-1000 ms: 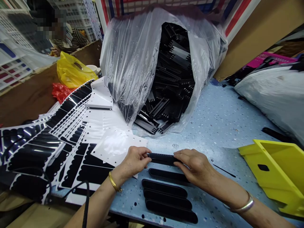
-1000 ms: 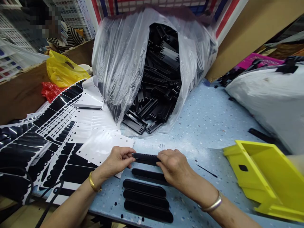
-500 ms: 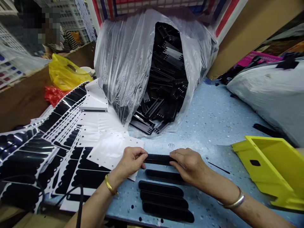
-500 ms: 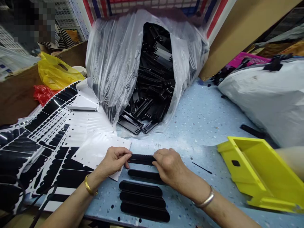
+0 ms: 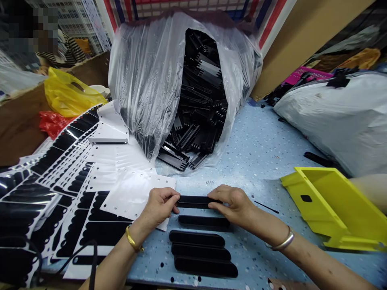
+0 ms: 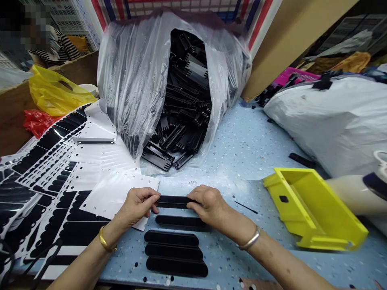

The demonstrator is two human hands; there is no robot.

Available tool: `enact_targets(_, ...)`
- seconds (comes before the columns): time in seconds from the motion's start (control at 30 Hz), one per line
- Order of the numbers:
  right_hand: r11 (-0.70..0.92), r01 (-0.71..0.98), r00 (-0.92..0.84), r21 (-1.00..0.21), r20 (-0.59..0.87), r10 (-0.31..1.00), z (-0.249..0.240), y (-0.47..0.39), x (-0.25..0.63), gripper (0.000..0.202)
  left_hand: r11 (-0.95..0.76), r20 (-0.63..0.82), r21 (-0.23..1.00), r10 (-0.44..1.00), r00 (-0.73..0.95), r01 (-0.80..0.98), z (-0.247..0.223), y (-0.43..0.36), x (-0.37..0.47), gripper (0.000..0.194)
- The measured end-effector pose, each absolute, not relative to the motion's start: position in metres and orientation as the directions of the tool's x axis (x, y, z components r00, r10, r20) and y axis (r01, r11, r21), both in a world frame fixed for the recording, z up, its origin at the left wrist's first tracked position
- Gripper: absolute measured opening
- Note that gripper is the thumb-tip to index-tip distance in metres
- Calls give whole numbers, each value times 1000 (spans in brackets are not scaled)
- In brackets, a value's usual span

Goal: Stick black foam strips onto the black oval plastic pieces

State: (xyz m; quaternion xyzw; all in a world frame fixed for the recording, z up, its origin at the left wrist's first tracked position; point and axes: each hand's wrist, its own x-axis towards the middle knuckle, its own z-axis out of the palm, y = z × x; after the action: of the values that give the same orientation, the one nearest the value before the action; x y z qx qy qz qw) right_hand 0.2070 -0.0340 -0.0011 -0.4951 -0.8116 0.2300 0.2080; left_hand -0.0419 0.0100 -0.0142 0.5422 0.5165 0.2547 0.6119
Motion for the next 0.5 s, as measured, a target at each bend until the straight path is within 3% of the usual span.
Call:
enact_targets(0.17, 381, 671, -403, -636, 120, 907, -2, -36, 209, 21, 283, -354, 927, 875, 330, 246, -15, 11, -42, 26)
enact_targets(0.5, 437, 645, -411, -626, 198, 890, -3, -43, 209, 26, 250, -324, 937, 883, 341, 243, -17, 10, -44, 33)
